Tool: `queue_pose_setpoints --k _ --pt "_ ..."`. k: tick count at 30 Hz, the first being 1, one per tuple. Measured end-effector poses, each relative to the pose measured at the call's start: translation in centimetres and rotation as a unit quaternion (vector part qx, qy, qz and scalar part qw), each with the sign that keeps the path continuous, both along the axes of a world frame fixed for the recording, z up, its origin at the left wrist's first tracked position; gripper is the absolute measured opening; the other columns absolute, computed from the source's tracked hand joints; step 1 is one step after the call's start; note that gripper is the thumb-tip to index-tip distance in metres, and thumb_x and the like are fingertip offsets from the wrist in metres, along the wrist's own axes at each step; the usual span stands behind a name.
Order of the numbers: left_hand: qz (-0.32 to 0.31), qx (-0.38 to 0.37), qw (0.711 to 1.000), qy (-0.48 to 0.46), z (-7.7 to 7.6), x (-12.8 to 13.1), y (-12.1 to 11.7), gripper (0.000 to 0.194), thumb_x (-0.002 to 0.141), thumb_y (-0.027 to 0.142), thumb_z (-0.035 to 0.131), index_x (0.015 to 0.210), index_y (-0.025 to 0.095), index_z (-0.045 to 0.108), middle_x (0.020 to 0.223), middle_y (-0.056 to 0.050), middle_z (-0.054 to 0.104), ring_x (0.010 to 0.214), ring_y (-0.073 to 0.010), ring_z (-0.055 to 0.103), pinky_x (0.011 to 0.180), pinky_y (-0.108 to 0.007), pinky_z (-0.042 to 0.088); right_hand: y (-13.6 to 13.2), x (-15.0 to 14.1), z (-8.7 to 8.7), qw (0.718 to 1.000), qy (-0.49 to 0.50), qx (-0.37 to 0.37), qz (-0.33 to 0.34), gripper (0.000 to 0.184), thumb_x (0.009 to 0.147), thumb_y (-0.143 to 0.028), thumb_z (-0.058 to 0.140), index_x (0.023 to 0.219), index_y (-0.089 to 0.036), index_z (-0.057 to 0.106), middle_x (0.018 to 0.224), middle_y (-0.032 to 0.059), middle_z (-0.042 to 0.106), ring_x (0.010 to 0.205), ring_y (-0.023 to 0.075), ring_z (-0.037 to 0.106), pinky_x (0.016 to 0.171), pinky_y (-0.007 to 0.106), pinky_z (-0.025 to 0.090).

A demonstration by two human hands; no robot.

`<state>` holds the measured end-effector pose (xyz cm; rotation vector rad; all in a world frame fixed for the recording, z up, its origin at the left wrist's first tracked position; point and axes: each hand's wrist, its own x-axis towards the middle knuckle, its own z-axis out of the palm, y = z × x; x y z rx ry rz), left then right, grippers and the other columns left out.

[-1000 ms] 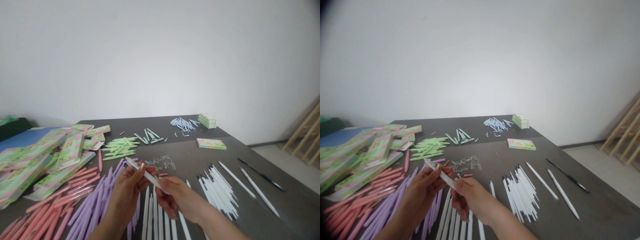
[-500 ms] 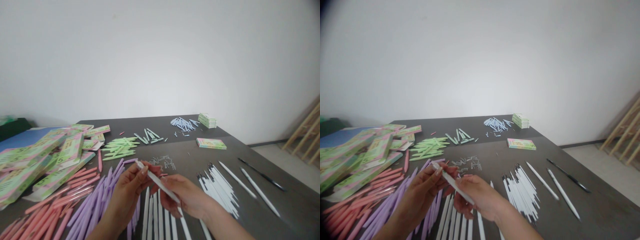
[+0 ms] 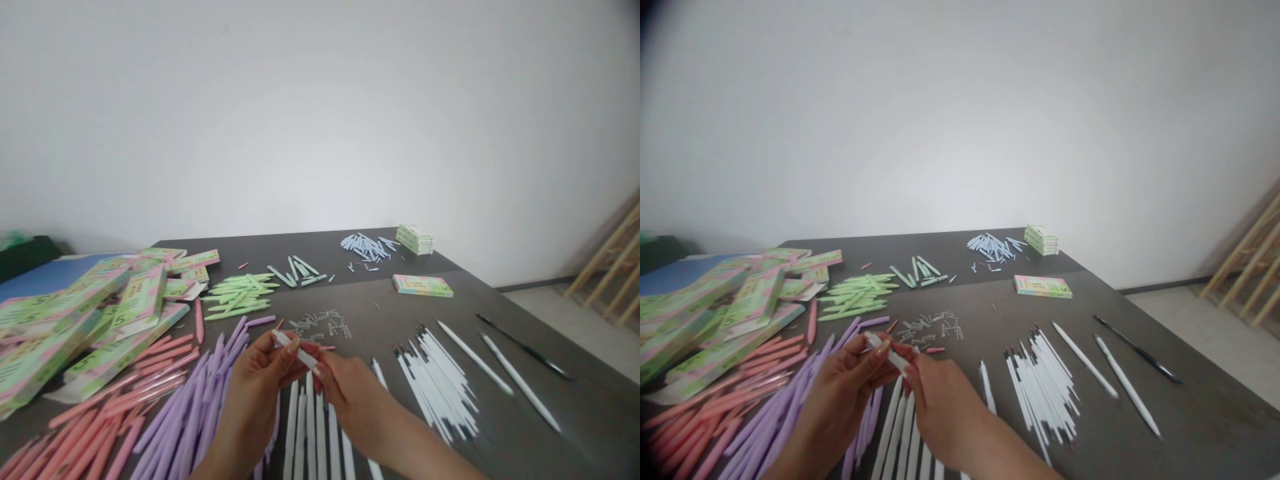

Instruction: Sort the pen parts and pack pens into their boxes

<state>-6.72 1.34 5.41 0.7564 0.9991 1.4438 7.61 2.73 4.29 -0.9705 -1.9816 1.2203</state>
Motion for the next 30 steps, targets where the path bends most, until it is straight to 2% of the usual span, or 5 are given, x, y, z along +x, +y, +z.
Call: queue_pose_setpoints --k 2,5,11,15,30 --pt "-0.01 0.014 1.0 0.002 -0.1 -0.2 0.0 0.009 0.07 0.021 0.067 0.072 0.016 0.06 0.069 -0.004 0.071 0.068 -0.0177 0.067 0.066 -0.027 0.05 -0.2 -0.1 0.1 1.0 0.009 0.001 -0.001 0.035 0.09 -0.045 0.034 0.09 -0.019 0.056 0.065 -0.0017 0.049 0.054 0.0083 0.04 0.054 0.022 0.029" --pt "-0.06 0.047 0.997 -0.018 0.0 -0.5 0.1 0.008 0.074 0.021 0.064 0.08 0.015 0.063 0.077 -0.006 0.072 0.077 -0.0188 0.066 0.072 -0.028 0.049 0.0 0.1 0.3 0.973 0.108 -0.204 0.024 0.039 0.085 -0.054 0.038 0.074 -0.018 0.05 0.052 -0.0064 0.037 0.04 0.0051 0.028 0.039 0.018 0.022" --pt "-0.102 0.054 0.991 -0.06 0.2 -0.5 -0.2 0.026 0.08 0.021 0.056 0.105 0.018 0.059 0.087 -0.01 0.072 0.085 -0.0205 0.065 0.078 -0.031 0.048 1.9 1.6 0.0 0.776 0.245 -0.534 0.229 0.031 0.082 -0.048 0.049 0.072 -0.019 0.047 0.043 -0.0103 0.026 0.033 0.0043 0.012 0.026 0.012 0.015" --pt "-0.083 0.072 0.993 -0.041 0.3 -0.5 -0.3 0.03 0.076 0.019 0.061 0.106 0.022 0.057 0.086 -0.007 0.072 0.082 -0.0214 0.066 0.077 -0.033 0.049 2.7 2.1 -0.5 0.725 0.247 -0.578 0.281 0.028 0.084 -0.043 0.048 0.075 -0.017 0.05 0.042 -0.0096 0.029 0.032 0.0047 0.012 0.024 0.011 0.019" --pt "0.021 0.063 0.998 0.023 0.5 -0.3 -0.1 0.018 0.068 0.018 0.069 0.083 0.017 0.061 0.071 -0.003 0.072 0.07 -0.0203 0.067 0.065 -0.029 0.05 0.6 0.7 0.1 0.924 0.19 -0.32 0.08 0.034 0.083 -0.05 0.049 0.086 -0.016 0.053 0.05 -0.0087 0.038 0.033 0.0019 0.024 0.029 0.014 0.017"
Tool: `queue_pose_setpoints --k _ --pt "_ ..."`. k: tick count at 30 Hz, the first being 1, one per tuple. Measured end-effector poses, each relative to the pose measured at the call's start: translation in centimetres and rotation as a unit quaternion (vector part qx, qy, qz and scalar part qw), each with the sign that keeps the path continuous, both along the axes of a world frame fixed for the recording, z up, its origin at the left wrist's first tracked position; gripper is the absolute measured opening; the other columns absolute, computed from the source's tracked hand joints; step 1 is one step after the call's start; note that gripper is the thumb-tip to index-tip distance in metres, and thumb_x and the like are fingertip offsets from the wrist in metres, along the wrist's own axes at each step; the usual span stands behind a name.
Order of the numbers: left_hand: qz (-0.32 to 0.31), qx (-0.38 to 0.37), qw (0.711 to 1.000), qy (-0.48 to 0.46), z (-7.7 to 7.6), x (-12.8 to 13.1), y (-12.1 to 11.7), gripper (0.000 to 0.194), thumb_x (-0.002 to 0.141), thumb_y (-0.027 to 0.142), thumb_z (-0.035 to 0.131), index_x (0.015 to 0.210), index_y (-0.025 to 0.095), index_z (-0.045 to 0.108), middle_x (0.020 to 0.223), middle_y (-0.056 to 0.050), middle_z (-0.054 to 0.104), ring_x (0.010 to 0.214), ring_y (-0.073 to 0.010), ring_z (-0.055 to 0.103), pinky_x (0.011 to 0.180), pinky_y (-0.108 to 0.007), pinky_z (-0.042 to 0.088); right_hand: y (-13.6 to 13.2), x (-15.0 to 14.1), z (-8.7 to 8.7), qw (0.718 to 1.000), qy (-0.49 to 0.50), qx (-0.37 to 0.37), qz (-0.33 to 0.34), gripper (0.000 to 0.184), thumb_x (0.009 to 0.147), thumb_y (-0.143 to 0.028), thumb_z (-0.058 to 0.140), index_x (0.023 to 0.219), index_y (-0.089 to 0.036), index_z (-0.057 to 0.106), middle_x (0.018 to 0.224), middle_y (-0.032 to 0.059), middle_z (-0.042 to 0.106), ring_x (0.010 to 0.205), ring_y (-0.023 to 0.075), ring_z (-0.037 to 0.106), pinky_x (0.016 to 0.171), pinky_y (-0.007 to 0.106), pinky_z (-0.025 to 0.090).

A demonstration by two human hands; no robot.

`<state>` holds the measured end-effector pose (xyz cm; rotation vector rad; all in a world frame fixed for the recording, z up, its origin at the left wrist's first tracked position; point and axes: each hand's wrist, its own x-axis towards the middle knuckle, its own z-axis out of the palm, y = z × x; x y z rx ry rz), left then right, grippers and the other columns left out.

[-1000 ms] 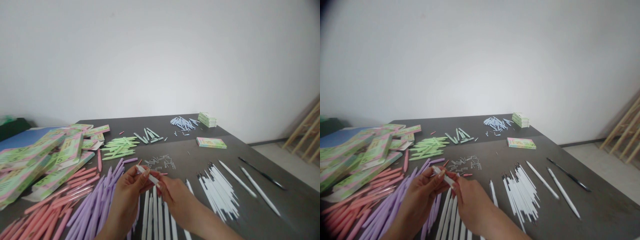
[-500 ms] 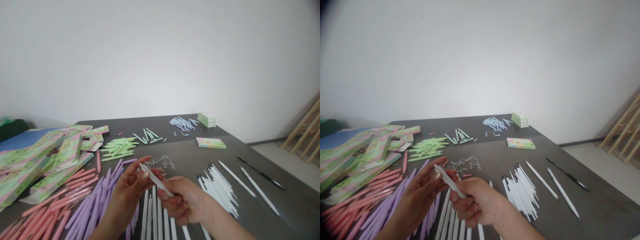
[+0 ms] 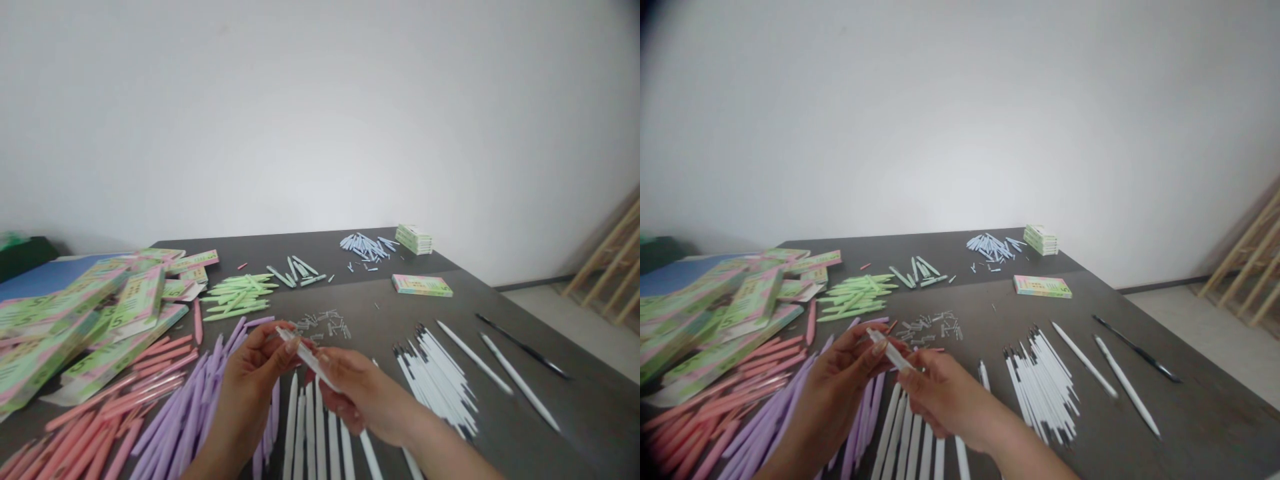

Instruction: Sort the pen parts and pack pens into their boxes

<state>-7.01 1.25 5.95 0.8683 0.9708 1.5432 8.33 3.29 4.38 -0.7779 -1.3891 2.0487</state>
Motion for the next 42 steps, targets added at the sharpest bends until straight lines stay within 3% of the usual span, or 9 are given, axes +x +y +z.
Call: queue_pose_setpoints --k 3,7,10,14,21,27,35,39,42 --pt "-0.002 -0.008 1.0 -0.015 0.4 0.3 -0.2 0.024 0.068 0.02 0.069 0.09 0.017 0.061 0.075 -0.005 0.072 0.072 -0.0207 0.067 0.067 -0.029 0.051 0.0 0.0 -0.3 0.999 -0.007 0.053 0.01 0.03 0.08 -0.046 0.056 0.088 -0.017 0.052 0.055 -0.0083 0.04 0.034 0.0013 0.029 0.03 0.013 0.02" --pt "-0.071 -0.025 0.996 -0.04 0.3 0.2 -0.2 0.036 0.069 0.02 0.068 0.104 0.018 0.059 0.083 -0.008 0.072 0.077 -0.021 0.067 0.073 -0.031 0.05 -0.1 0.1 -0.5 0.996 0.039 -0.037 0.065 0.031 0.082 -0.047 0.052 0.079 -0.016 0.053 0.051 -0.0082 0.035 0.034 0.0022 0.024 0.029 0.014 0.018" --pt "-0.092 -0.036 0.994 -0.049 -0.3 -0.1 -0.1 0.023 0.069 0.019 0.067 0.092 0.017 0.062 0.077 -0.008 0.072 0.071 -0.0196 0.067 0.068 -0.03 0.051 0.0 0.1 -0.2 0.987 0.061 -0.1 0.109 0.036 0.084 -0.05 0.046 0.083 -0.015 0.055 0.049 -0.0081 0.034 0.034 0.0026 0.021 0.029 0.015 0.014" --pt "-0.072 -0.047 0.996 -0.04 -0.8 -0.3 0.2 0.013 0.069 0.018 0.067 0.08 0.016 0.061 0.07 -0.005 0.07 0.056 -0.016 0.063 0.054 -0.026 0.05 -0.1 0.3 0.3 0.983 0.063 -0.125 0.116 0.033 0.084 -0.048 0.048 0.087 -0.015 0.055 0.053 -0.0081 0.033 0.036 0.0021 0.019 0.032 0.015 0.013" --pt "-0.04 -0.04 0.998 -0.016 -0.6 -0.2 0.4 0.011 0.067 0.021 0.069 0.069 0.014 0.06 0.062 -0.002 0.067 0.055 -0.0137 0.061 0.057 -0.025 0.049 -0.4 0.1 -0.2 0.998 -0.043 0.032 0.031 0.034 0.083 -0.05 0.048 0.087 -0.017 0.053 0.059 -0.007 0.038 0.038 0.0016 0.029 0.034 0.015 0.022" --pt "-0.021 -0.044 0.999 -0.017 -0.7 -0.1 0.4 0.014 0.066 0.023 0.07 0.064 0.014 0.059 0.059 -0.001 0.065 0.054 -0.0122 0.059 0.057 -0.024 0.048 -0.4 0.2 0.6 0.992 0.029 -0.104 0.069 0.029 0.081 -0.047 0.053 0.083 -0.018 0.053 0.055 -0.0091 0.03 0.038 0.0014 0.018 0.033 0.014 0.011" --pt "-0.015 -0.05 0.998 -0.026 -1.0 -0.1 0.8 0.017 0.067 0.024 0.07 0.063 0.014 0.056 0.056 0.001 0.063 0.049 -0.009 0.055 0.048 -0.019 0.044 -0.1 0.5 0.7 0.982 0.075 -0.14 0.099 0.024 0.083 -0.04 0.053 0.09 -0.017 0.056 0.056 -0.0084 0.029 0.039 0.0023 0.016 0.033 0.014 0.01" --pt "0.02 -0.063 0.998 -0.02 -0.9 -0.2 0.8 0.02 0.063 0.022 0.072 0.059 0.014 0.055 0.053 0.004 0.06 0.05 -0.0073 0.055 0.053 -0.018 0.045 -0.3 0.1 0.5 0.993 0.019 -0.087 0.078 0.024 0.084 -0.042 0.049 0.084 -0.019 0.052 0.056 -0.0084 0.03 0.038 0.0027 0.017 0.033 0.014 0.013" --pt "0.028 -0.072 0.997 -0.015 -0.8 -0.2 0.8 0.02 0.062 0.023 0.073 0.059 0.014 0.056 0.053 0.004 0.06 0.051 -0.0081 0.056 0.055 -0.019 0.046 -0.3 -0.1 0.3 0.995 -0.071 0.049 0.045 0.029 0.088 -0.046 0.04 0.084 -0.019 0.051 0.057 -0.0074 0.033 0.039 0.0041 0.023 0.035 0.017 0.019"
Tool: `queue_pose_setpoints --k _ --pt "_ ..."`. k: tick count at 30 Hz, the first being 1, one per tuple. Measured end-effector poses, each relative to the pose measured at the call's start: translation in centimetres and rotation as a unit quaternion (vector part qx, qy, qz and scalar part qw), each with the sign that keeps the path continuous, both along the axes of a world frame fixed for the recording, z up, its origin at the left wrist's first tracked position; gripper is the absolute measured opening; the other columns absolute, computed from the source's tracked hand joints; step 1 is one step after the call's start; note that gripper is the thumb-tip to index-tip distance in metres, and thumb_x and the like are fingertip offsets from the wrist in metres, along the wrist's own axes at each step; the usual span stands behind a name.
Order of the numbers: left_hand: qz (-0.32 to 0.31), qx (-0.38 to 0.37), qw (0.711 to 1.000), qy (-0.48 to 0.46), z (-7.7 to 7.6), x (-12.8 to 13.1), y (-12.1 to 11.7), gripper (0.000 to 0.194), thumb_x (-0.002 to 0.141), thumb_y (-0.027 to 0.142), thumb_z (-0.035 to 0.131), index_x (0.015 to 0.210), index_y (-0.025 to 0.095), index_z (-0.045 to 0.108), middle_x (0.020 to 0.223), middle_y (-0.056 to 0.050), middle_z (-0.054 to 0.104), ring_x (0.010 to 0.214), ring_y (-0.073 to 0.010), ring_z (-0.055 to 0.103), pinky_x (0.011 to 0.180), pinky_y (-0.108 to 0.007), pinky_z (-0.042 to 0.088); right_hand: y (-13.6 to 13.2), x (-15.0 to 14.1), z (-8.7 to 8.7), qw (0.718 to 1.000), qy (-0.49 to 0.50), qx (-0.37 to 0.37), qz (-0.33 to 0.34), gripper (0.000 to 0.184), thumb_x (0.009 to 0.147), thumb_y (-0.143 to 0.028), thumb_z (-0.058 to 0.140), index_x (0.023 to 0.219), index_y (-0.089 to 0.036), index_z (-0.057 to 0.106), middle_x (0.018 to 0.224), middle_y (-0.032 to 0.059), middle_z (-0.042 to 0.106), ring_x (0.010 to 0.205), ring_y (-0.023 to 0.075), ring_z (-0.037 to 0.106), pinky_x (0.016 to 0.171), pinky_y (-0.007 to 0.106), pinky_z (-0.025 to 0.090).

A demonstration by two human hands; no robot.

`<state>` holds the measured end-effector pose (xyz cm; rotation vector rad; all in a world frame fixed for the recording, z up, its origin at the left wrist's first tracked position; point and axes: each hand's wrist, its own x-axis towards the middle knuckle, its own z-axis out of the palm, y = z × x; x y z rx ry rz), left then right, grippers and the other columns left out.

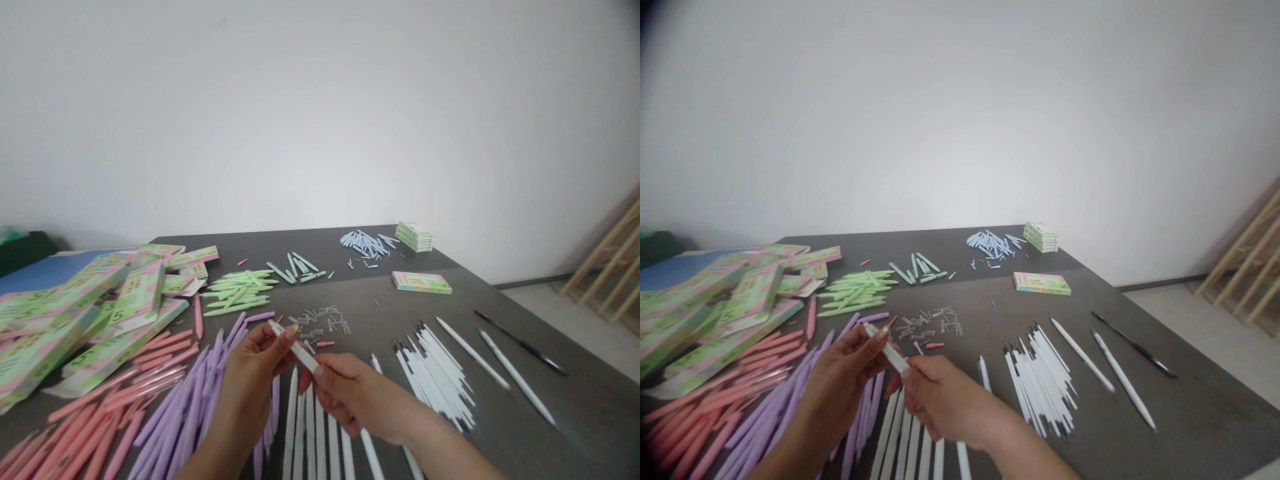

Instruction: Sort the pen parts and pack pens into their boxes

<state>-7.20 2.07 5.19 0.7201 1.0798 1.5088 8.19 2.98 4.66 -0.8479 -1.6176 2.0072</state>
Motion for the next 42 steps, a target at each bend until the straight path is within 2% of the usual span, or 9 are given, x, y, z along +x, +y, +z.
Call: queue_pose_setpoints --k 5,10,13,17,21,29,35,39,42 --pt "0.019 -0.002 1.0 0.001 -0.1 0.0 0.2 0.02 0.061 0.024 0.074 0.061 0.014 0.057 0.054 0.004 0.061 0.052 -0.0086 0.057 0.058 -0.021 0.048 -0.4 -0.2 0.2 0.941 -0.155 0.297 -0.055 0.03 0.093 -0.037 0.031 0.088 -0.017 0.054 0.067 0.0003 0.05 0.059 0.0112 0.045 0.055 0.023 0.031" --pt "0.042 -0.002 0.999 0.003 -0.5 -0.2 0.4 0.021 0.061 0.027 0.074 0.064 0.014 0.057 0.057 0.003 0.063 0.055 -0.0105 0.059 0.06 -0.023 0.05 -1.1 -0.6 0.6 0.889 -0.242 0.384 -0.062 0.024 0.092 -0.025 0.03 0.105 -0.016 0.049 0.089 0.0094 0.061 0.082 0.0196 0.057 0.068 0.027 0.034" --pt "0.049 0.006 0.999 -0.002 -0.4 -0.5 0.4 0.022 0.061 0.026 0.074 0.065 0.015 0.056 0.057 0.004 0.062 0.054 -0.0094 0.058 0.058 -0.021 0.049 -1.1 -0.6 0.7 0.887 -0.233 0.393 -0.066 0.023 0.092 -0.025 0.029 0.104 -0.017 0.048 0.09 0.0084 0.061 0.081 0.0186 0.057 0.069 0.026 0.035" --pt "0.047 0.028 0.998 -0.012 -0.1 -0.8 0.4 0.02 0.065 0.027 0.071 0.066 0.017 0.054 0.059 0.005 0.063 0.055 -0.009 0.058 0.058 -0.021 0.048 -0.4 -0.1 0.7 0.923 -0.175 0.336 -0.071 0.03 0.094 -0.034 0.027 0.088 -0.018 0.052 0.072 0.0012 0.055 0.063 0.0123 0.049 0.059 0.022 0.034" --pt "0.003 0.04 0.999 -0.013 0.0 -0.7 0.2 0.016 0.069 0.026 0.068 0.081 0.019 0.058 0.069 0.002 0.067 0.064 -0.0125 0.062 0.066 -0.026 0.049 0.0 0.5 0.6 0.931 -0.155 0.323 -0.071 0.03 0.093 -0.036 0.029 0.081 -0.018 0.05 0.064 -0.0026 0.046 0.058 0.0102 0.041 0.054 0.021 0.03" --pt "-0.088 0.074 0.993 -0.003 -0.1 0.0 -0.5 0.008 0.071 0.019 0.066 0.079 0.016 0.065 0.076 -0.004 0.069 0.071 -0.0161 0.062 0.065 -0.026 0.048 -0.7 -0.5 0.1 0.935 -0.098 0.321 -0.113 0.027 0.093 -0.035 0.03 0.099 -0.02 0.051 0.073 -0.0005 0.051 0.062 0.0107 0.043 0.058 0.023 0.031" --pt "-0.131 0.092 0.986 -0.051 -0.3 -0.1 -0.7 0.015 0.072 0.016 0.065 0.087 0.018 0.067 0.074 -0.004 0.07 0.071 -0.0142 0.063 0.07 -0.024 0.046 -0.7 -0.6 -0.8 0.995 0.036 0.064 -0.073 0.038 0.087 -0.052 0.037 0.073 -0.018 0.047 0.055 -0.0062 0.036 0.041 0.0048 0.028 0.039 0.018 0.022" --pt "-0.161 0.11 0.98 -0.048 0.0 -0.2 -0.9 0.01 0.075 0.018 0.061 0.083 0.017 0.067 0.074 -0.005 0.07 0.075 -0.0167 0.063 0.067 -0.024 0.046 -0.7 -0.3 -0.6 0.988 0.114 -0.102 0.0 0.034 0.081 -0.051 0.05 0.069 -0.019 0.042 0.049 -0.0092 0.03 0.034 0.0033 0.02 0.032 0.016 0.012" --pt "-0.165 0.109 0.979 -0.047 0.1 -0.3 -1.0 0.01 0.074 0.019 0.062 0.082 0.017 0.068 0.074 -0.006 0.07 0.075 -0.0178 0.063 0.065 -0.025 0.046 -0.6 -0.1 -0.2 0.979 0.131 -0.152 0.04 0.034 0.082 -0.05 0.049 0.069 -0.02 0.04 0.049 -0.0098 0.028 0.034 0.0037 0.017 0.031 0.016 0.011"
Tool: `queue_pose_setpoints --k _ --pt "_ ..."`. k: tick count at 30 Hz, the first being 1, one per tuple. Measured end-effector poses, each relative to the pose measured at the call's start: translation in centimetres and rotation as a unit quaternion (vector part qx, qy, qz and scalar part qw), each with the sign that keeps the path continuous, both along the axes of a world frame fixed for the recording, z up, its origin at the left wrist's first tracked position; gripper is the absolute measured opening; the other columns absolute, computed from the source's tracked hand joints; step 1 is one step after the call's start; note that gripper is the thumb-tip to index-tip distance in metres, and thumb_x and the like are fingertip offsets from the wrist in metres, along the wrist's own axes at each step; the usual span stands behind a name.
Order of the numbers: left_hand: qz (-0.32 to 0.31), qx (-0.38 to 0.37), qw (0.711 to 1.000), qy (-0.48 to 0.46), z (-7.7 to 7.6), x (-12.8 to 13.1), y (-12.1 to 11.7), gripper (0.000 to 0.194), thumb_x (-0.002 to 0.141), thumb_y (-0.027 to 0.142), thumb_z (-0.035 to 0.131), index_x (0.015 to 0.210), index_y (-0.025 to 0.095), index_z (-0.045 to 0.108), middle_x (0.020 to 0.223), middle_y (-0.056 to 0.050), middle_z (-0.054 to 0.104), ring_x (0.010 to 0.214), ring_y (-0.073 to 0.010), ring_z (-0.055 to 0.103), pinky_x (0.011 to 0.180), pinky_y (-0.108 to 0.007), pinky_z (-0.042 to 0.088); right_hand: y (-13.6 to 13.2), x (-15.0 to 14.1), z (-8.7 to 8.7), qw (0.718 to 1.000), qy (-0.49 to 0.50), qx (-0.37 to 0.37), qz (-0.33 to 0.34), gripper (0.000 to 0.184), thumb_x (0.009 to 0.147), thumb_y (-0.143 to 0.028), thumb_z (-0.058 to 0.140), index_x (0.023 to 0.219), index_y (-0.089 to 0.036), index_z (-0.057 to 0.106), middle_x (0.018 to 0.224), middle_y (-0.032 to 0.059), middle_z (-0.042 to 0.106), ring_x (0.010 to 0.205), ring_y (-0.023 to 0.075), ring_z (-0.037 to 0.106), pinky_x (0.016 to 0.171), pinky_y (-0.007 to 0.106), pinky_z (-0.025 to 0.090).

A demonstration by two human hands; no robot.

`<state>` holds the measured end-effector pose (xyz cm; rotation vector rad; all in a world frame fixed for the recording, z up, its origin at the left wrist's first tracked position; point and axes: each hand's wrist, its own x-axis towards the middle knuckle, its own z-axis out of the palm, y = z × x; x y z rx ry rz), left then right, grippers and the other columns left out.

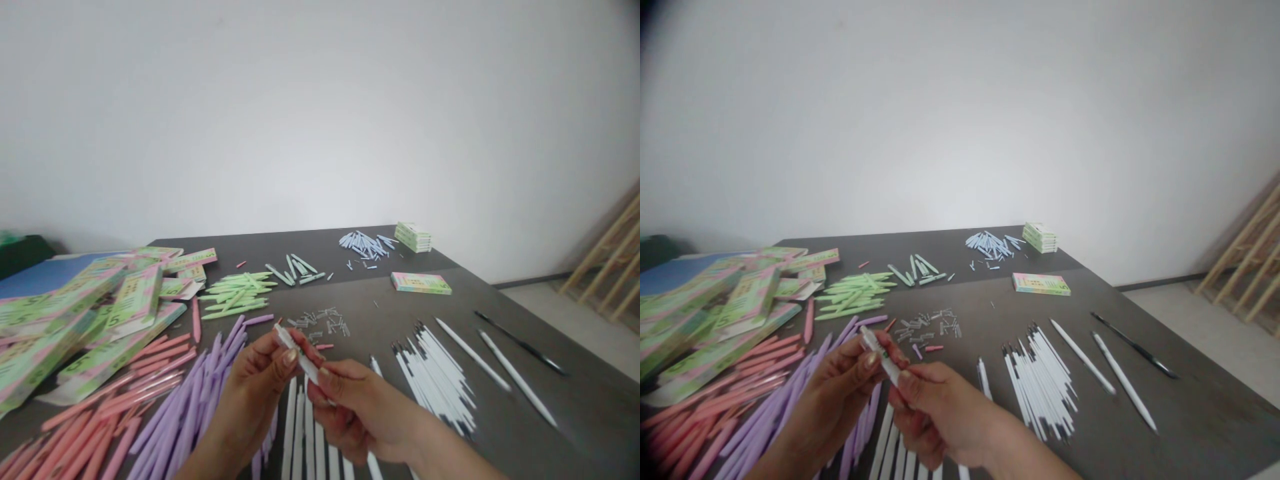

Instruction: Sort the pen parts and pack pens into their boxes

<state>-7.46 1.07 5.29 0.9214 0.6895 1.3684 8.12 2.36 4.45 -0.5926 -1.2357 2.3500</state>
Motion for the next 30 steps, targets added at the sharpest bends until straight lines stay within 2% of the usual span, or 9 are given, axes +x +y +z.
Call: queue_pose_setpoints --k 2,4,8,11,13,18,22,26,30 --pt "0.004 -0.006 1.0 -0.002 -0.1 0.0 0.1 0.011 0.073 0.019 0.063 0.083 0.017 0.068 0.074 -0.006 0.07 0.072 -0.0172 0.063 0.066 -0.025 0.046 0.0 0.1 0.2 0.997 -0.035 0.058 -0.021 0.034 0.083 -0.051 0.046 0.07 -0.02 0.042 0.049 -0.0095 0.028 0.035 0.0041 0.018 0.031 0.016 0.015" --pt "0.012 -0.011 1.0 -0.003 -0.3 0.1 0.2 0.012 0.073 0.019 0.063 0.083 0.017 0.069 0.075 -0.005 0.07 0.07 -0.0163 0.063 0.068 -0.026 0.046 -0.1 0.1 0.5 0.971 -0.108 0.197 -0.084 0.032 0.086 -0.049 0.042 0.079 -0.019 0.049 0.052 -0.0075 0.035 0.038 0.0055 0.029 0.037 0.017 0.025" --pt "0.03 0.003 0.999 0.023 -0.4 0.2 0.4 0.013 0.073 0.02 0.063 0.086 0.018 0.069 0.08 -0.006 0.071 0.077 -0.018 0.063 0.076 -0.029 0.045 -0.3 0.2 0.8 0.842 -0.261 0.443 -0.163 0.034 0.091 -0.041 0.033 0.11 -0.019 0.052 0.072 0.0032 0.059 0.065 0.016 0.056 0.063 0.026 0.041" --pt "0.044 0.018 0.997 0.059 -0.3 0.0 0.4 0.013 0.074 0.021 0.063 0.086 0.018 0.068 0.084 -0.006 0.071 0.081 -0.0194 0.063 0.078 -0.03 0.044 -0.4 0.2 0.7 0.782 -0.321 0.51 -0.161 0.037 0.093 -0.036 0.029 0.118 -0.017 0.047 0.088 0.0103 0.064 0.081 0.0213 0.06 0.072 0.029 0.041" --pt "0.049 0.026 0.995 0.081 -0.2 -0.2 0.3 0.013 0.075 0.02 0.062 0.087 0.019 0.068 0.085 -0.006 0.071 0.082 -0.0198 0.063 0.079 -0.031 0.044 -0.4 0.2 0.7 0.771 -0.33 0.521 -0.156 0.037 0.093 -0.035 0.028 0.119 -0.017 0.046 0.092 0.0116 0.064 0.084 0.0221 0.061 0.073 0.029 0.041" --pt "0.026 0.044 0.993 0.106 0.0 -0.7 0.3 0.017 0.074 0.018 0.062 0.091 0.019 0.067 0.089 -0.008 0.071 0.084 -0.0224 0.063 0.079 -0.033 0.044 -0.4 0.2 1.0 0.798 -0.289 0.5 -0.174 0.038 0.092 -0.039 0.029 0.119 -0.018 0.047 0.085 0.0095 0.063 0.078 0.0217 0.059 0.07 0.029 0.04" --pt "0.06 0.025 0.994 0.091 0.1 -0.7 0.3 0.008 0.07 0.022 0.066 0.077 0.018 0.069 0.078 -0.006 0.072 0.078 -0.0217 0.064 0.076 -0.031 0.045 -0.5 0.1 1.0 0.858 -0.228 0.434 -0.154 0.037 0.091 -0.042 0.033 0.114 -0.02 0.052 0.067 0.0006 0.053 0.058 0.0128 0.048 0.058 0.024 0.037" --pt "0.06 -0.001 0.995 0.076 0.2 -0.4 0.3 0.007 0.068 0.022 0.068 0.072 0.017 0.07 0.072 -0.005 0.072 0.073 -0.0193 0.064 0.073 -0.028 0.045 -0.2 0.0 0.5 0.962 -0.112 0.23 -0.093 0.033 0.087 -0.048 0.04 0.085 -0.018 0.054 0.055 -0.0069 0.035 0.041 0.0044 0.027 0.039 0.016 0.023" --pt "0.04 -0.025 0.999 0.011 0.4 -0.4 0.3 0.014 0.072 0.024 0.065 0.084 0.019 0.07 0.077 -0.006 0.073 0.074 -0.0183 0.066 0.073 -0.028 0.048 0.6 0.5 0.0 1.0 -0.022 0.011 -0.017 0.032 0.083 -0.047 0.049 0.069 -0.02 0.041 0.049 -0.0095 0.029 0.034 0.003 0.018 0.028 0.014 0.012"
